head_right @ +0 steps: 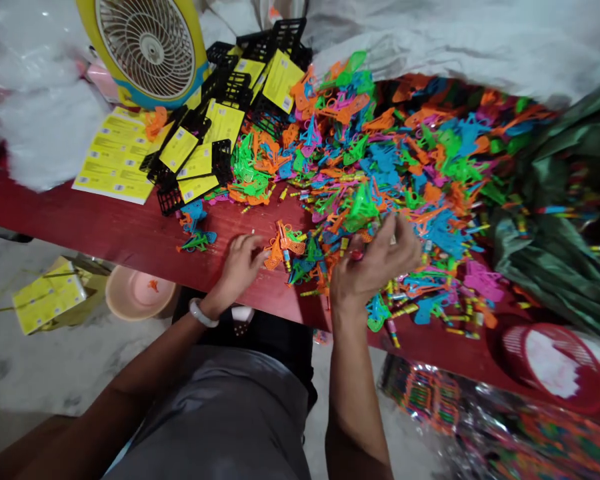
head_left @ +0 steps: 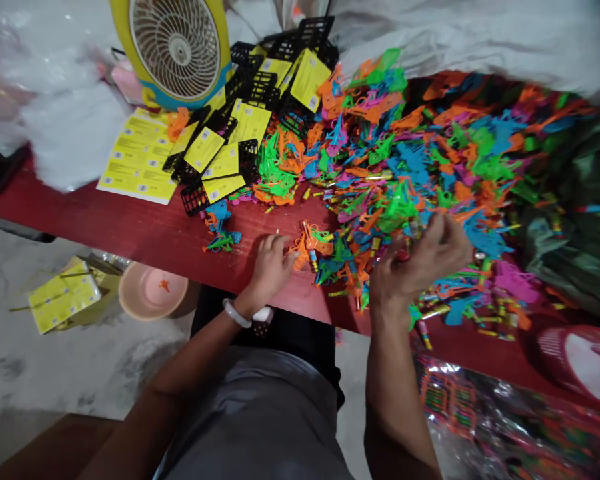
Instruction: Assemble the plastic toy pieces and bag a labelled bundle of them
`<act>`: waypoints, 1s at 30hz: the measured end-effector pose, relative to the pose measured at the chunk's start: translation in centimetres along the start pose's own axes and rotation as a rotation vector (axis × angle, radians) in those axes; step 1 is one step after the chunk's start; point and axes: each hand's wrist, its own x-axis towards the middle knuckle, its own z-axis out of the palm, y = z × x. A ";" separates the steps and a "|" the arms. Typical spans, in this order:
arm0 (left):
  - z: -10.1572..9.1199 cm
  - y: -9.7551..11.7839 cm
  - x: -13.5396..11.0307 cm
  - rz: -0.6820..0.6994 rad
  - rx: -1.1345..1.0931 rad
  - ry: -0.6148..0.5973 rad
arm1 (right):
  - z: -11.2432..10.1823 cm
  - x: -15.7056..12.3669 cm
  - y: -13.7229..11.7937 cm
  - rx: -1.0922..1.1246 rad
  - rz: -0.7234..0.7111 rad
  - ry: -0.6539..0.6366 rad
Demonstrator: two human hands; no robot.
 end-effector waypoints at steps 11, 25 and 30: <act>-0.9 -1.9 -0.5 -0.053 0.265 0.034 | 4.2 -7.0 -4.0 -0.103 -0.010 -0.447; -3.5 -1.0 -2.6 -0.325 -0.753 -0.232 | 4.7 -6.8 -6.6 0.922 0.472 -0.796; -3.7 -1.0 -2.8 -0.404 -0.787 -0.068 | 3.7 -6.6 -6.5 0.992 0.382 -0.817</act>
